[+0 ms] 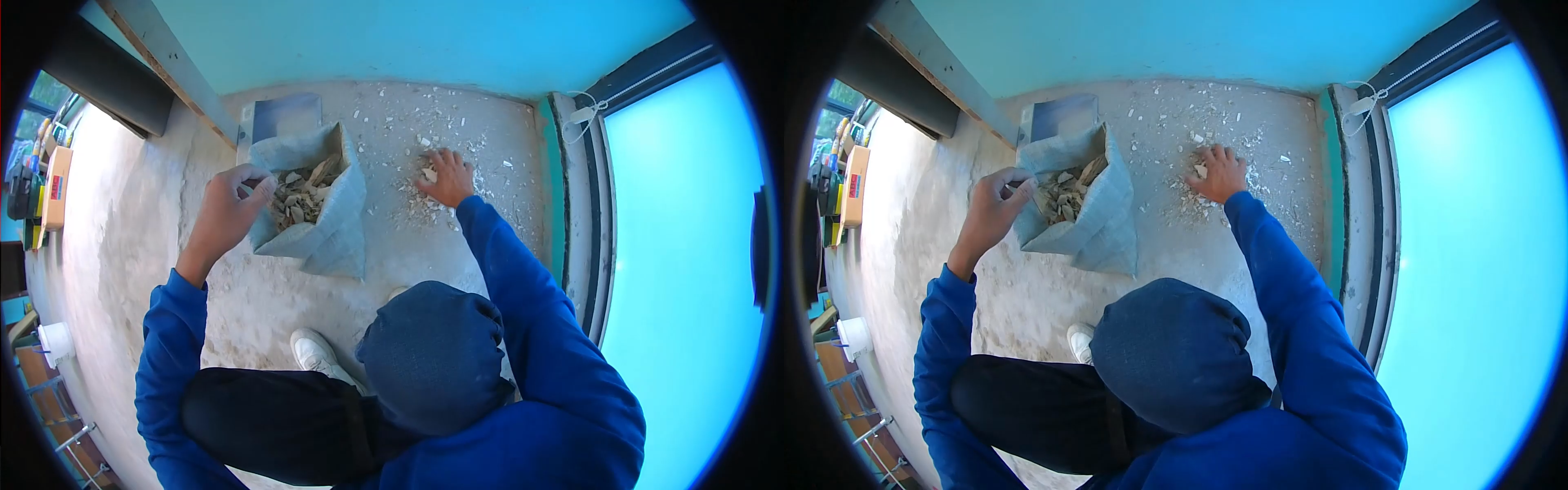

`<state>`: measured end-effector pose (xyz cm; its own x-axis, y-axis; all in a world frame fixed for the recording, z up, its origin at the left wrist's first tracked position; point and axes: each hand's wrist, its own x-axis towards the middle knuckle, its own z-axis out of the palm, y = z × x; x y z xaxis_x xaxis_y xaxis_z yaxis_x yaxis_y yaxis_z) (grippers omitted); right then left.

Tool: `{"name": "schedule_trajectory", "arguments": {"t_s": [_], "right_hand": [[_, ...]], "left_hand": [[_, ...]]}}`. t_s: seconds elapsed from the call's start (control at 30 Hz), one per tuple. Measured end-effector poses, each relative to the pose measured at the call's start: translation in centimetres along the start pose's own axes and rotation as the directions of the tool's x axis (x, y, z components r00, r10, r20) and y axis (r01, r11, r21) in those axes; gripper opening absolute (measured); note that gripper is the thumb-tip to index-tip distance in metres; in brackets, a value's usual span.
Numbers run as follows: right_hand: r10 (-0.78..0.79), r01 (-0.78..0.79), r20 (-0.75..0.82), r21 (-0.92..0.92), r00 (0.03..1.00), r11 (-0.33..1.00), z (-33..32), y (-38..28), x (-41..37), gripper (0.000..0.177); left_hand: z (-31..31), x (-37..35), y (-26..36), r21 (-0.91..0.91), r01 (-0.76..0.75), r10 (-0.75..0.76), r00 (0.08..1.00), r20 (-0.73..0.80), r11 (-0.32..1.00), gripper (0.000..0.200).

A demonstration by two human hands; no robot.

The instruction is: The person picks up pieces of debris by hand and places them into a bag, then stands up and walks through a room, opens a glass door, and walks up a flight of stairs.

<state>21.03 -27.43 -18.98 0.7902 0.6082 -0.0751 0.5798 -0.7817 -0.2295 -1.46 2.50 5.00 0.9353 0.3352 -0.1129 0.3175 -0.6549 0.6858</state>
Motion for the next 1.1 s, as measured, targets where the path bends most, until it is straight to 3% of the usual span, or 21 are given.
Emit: {"name": "schedule_trajectory", "arguments": {"t_s": [0.1,0.4,0.5,0.6,0.9,1.0,1.1], "right_hand": [[-0.112,0.114,0.036,-0.062,0.993,0.992,-1.0,-1.0,-2.7,0.088],[-0.246,0.251,0.074,-0.058,0.966,0.966,-1.1,-0.1,-3.5,0.082],[-0.346,0.339,-0.048,-0.115,0.937,0.934,-0.5,0.5,-3.9,0.076],[-0.345,0.346,0.02,-0.023,0.938,0.938,-0.3,1.3,-4.1,0.067],[-0.376,0.377,-0.031,0.001,0.926,0.926,1.4,3.6,-4.4,0.048],[-0.361,0.372,-0.109,0.107,0.926,0.922,1.8,4.2,-3.6,0.044],[-0.236,0.253,-0.105,0.198,0.966,0.947,1.1,4.1,-3.1,0.04]], "left_hand": [[0.4,0.2,-0.7,0.004,-0.036,0.036,0.999,-0.004,0.999,0.027],[0.1,0.0,-1.5,0.034,-0.086,0.087,0.995,-0.043,0.996,0.025],[0.0,-0.1,-1.2,-0.001,-0.042,0.042,0.998,-0.053,0.999,0.025],[0.2,0.0,-0.9,-0.006,-0.024,0.023,0.999,-0.035,1.0,0.025],[0.1,-0.2,-1.1,-0.02,-0.01,0.009,1.0,-0.015,1.0,0.023],[0.0,-0.1,-0.9,0.005,-0.007,0.007,0.999,-0.034,1.0,0.023],[0.0,-0.1,-0.9,0.019,-0.007,0.008,0.998,-0.056,1.0,0.022]]}}
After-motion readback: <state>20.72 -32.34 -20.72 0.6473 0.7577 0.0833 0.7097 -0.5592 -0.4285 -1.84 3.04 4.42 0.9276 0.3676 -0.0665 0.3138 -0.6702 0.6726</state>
